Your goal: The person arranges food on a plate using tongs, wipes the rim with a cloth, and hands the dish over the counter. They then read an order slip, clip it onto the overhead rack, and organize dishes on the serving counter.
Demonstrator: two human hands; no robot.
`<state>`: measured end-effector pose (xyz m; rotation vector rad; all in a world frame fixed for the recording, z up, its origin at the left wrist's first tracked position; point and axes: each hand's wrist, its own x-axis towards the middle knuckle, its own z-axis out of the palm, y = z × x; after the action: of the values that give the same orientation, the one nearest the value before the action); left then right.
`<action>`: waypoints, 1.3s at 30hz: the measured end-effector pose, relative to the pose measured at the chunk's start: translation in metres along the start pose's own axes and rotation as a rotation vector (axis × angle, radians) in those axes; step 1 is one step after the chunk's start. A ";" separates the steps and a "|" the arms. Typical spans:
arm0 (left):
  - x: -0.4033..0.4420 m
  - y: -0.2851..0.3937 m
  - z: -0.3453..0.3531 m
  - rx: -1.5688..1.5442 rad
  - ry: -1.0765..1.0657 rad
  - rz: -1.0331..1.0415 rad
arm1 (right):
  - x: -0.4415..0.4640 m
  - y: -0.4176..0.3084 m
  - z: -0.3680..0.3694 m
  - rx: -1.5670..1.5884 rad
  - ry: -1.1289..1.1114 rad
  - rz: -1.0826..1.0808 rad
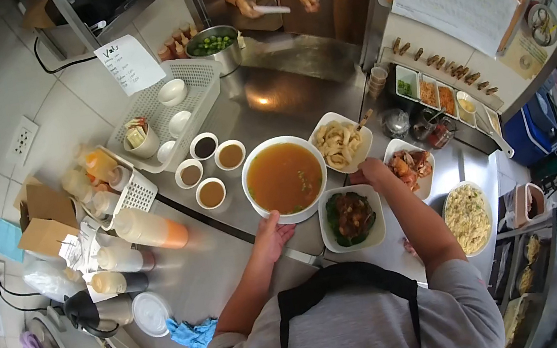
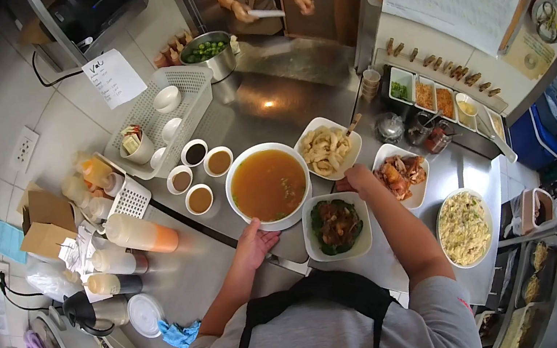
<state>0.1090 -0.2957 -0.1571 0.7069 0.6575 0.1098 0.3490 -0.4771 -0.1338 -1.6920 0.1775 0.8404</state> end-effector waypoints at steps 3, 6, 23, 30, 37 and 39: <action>0.013 0.002 0.004 -0.003 -0.020 -0.034 | -0.003 -0.021 0.009 -0.072 0.033 -0.019; 0.021 0.009 0.022 -0.013 -0.004 -0.035 | 0.020 -0.032 0.010 -0.103 0.008 -0.033; 0.111 0.037 0.064 -0.173 0.000 0.073 | 0.145 -0.116 0.055 -0.219 0.112 -0.097; 0.143 0.051 0.070 -0.269 0.060 0.159 | 0.164 -0.148 0.086 -0.249 0.038 -0.178; 0.170 0.074 0.071 -0.288 0.056 0.234 | 0.163 -0.152 0.088 -0.314 0.013 -0.332; 0.182 0.080 0.067 -0.287 0.066 0.234 | 0.187 -0.137 0.077 -0.323 -0.055 -0.375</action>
<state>0.3031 -0.2165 -0.1628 0.5023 0.6049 0.4367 0.5242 -0.3080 -0.1446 -1.9195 -0.3218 0.6543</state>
